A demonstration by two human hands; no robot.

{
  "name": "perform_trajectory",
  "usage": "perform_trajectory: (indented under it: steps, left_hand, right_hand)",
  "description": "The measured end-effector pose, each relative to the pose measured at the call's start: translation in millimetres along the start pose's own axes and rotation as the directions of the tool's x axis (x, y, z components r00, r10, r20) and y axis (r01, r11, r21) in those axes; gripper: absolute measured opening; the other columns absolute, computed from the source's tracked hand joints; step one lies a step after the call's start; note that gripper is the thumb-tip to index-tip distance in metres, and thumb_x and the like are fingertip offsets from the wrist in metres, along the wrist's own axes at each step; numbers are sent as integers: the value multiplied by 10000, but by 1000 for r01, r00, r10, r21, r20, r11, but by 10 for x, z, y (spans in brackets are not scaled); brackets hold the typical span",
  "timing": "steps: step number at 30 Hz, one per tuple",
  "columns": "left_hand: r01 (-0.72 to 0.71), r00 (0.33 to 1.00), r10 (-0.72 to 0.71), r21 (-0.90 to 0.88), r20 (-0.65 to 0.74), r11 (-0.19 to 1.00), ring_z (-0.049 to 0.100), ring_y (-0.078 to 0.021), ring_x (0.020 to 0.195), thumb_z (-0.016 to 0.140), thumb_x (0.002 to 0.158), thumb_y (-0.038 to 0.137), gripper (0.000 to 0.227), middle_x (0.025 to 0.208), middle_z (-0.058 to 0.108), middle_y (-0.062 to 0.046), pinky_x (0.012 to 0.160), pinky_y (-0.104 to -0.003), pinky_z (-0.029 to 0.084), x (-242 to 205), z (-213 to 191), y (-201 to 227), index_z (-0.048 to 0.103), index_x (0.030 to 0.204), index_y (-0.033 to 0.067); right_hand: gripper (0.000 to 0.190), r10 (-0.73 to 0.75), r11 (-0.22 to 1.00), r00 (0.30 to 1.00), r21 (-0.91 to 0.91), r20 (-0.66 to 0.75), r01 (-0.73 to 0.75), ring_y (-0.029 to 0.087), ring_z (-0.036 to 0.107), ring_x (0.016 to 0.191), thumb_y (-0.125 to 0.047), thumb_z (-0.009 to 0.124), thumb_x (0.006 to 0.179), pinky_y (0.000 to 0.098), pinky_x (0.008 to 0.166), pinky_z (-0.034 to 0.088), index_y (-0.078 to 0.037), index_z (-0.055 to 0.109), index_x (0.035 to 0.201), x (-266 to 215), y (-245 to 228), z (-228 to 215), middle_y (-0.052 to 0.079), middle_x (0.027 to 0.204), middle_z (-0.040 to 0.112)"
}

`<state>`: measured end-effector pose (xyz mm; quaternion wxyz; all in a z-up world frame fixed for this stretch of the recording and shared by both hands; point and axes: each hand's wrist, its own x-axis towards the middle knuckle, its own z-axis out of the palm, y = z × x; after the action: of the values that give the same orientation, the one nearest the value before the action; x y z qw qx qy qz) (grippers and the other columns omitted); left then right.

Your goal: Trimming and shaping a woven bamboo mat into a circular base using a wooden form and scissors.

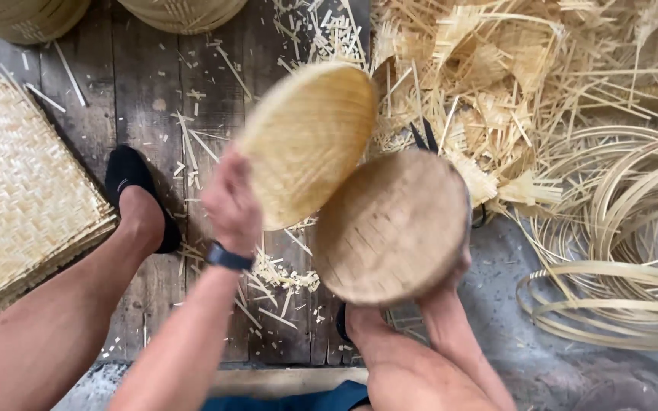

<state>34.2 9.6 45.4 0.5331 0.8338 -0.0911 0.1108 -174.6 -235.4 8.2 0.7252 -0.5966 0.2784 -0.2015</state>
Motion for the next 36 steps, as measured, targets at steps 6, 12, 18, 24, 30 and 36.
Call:
perform_trajectory:
  steps: [6,12,18,24,30,36]
  left_hand:
    - [47,992,-24,179,-126,983,266,-123,556,403,1181,567,617,652,357,15,522,-293,210,930,-896,-268,425,720,158]
    - [539,838,-545,161,-7,827,295,-113,529,580,1061,627,652,584,317,74,527,-280,343,1311,-814,-448,343,640,190]
    - [496,839,-480,3,255,868,530,-48,761,707,998,522,447,833,660,102,686,-252,487,997,-383,-1297,768,1010,79]
    - [-185,961,102,323,257,928,671,-239,1006,656,985,260,204,1071,734,-100,891,-389,519,676,171,-646,757,1099,125]
    - [-612,539,238,182,808,770,427,-396,1396,643,917,386,598,1482,497,-246,1171,-525,299,-1147,588,208,563,1353,-16]
    - [-762,371,300,104,879,639,437,-295,1424,672,753,30,679,1503,521,-167,1196,-486,319,-1154,154,-582,556,1421,56]
  right_hand:
    - [801,347,909,936,221,63,-352,300,497,1398,-614,414,969,481,1157,449,-89,338,1570,-132,569,134,130,1544,472]
    - [801,610,608,744,442,271,-659,307,443,1429,-622,304,976,506,1155,414,-108,297,1591,7,901,596,125,1562,432]
    - [757,517,776,769,174,376,-606,348,671,1087,-592,317,1042,505,858,556,21,549,1420,-207,796,300,194,1222,697]
    - [454,154,877,988,-461,-1,-137,279,750,817,-347,445,1061,355,771,571,-2,738,1076,-450,926,254,132,904,790]
    - [286,124,738,990,-661,-65,-135,378,682,730,-248,545,1051,424,699,534,-21,716,1013,-404,1221,180,250,865,710]
    - [276,67,777,997,-625,-41,-78,310,702,674,-239,541,1015,406,664,543,-16,705,1019,-413,1004,273,194,777,713]
